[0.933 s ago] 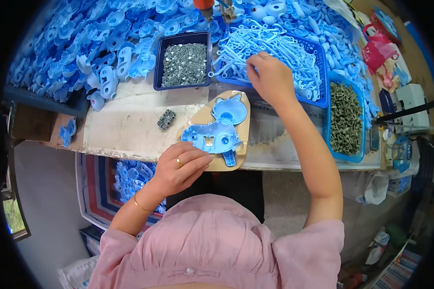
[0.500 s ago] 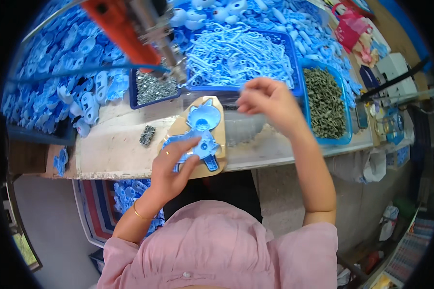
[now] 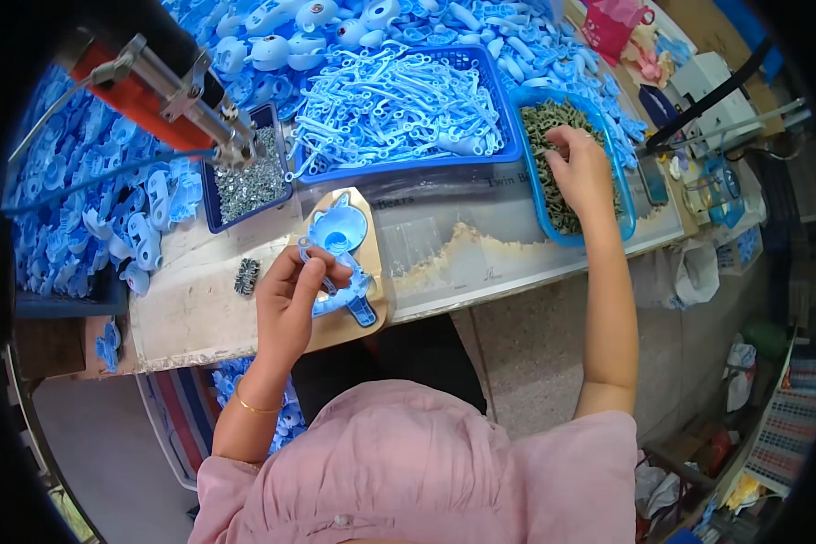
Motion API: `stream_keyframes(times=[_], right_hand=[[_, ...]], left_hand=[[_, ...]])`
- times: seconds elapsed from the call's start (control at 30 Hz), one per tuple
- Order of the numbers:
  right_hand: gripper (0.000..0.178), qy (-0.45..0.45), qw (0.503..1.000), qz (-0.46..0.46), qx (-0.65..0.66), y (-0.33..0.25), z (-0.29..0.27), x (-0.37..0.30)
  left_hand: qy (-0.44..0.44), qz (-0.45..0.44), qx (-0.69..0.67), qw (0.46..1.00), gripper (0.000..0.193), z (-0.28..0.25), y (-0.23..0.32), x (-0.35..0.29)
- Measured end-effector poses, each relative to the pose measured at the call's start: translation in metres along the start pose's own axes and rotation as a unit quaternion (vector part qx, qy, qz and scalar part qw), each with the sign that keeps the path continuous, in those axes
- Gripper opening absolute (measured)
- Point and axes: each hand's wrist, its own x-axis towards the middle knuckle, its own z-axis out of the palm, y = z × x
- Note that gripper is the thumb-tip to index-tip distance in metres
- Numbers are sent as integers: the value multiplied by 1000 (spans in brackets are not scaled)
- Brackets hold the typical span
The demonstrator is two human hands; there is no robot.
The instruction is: Assemble small blue plastic toy components using a pneumatic fastening tool.
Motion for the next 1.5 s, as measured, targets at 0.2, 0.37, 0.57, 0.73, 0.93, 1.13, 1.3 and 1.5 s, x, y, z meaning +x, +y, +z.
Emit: stream_keyframes(times=[0.2, 0.37, 0.57, 0.73, 0.93, 1.13, 1.3, 1.5], right_hand=[[20, -51, 991, -114, -48, 14, 21, 14], [12, -29, 998, -57, 25, 25, 13, 17], [16, -48, 919, 157, 359, 28, -5, 20], [17, -94, 899, 138, 405, -37, -3, 3], [17, -305, 825, 81, 468, -130, 18, -37], [16, -336, 873, -127, 331, -180, 30, -59], [14, -385, 814, 0, 436, -191, 42, -69], [13, -414, 803, 43, 426, -196, 43, -79]], left_hand=[[-23, 6, 8, 1000, 19, 2, -10, -5], [-12, -2, 14, 1000, 18, -3, -9, -5], [-11, 6, 7, 1000, 19, -9, -8, -6], [-9, -13, 20, 1000, 21, -10, -9, -10], [-22, 27, 127, 991, 23, -9, 0, -15], [-11, -34, 113, 993, 21, -14, 4, -20], [-15, -13, 93, 995, 23, -14, -5, -21], [-2, 4, 192, 981, 21, -14, 0, -21]])
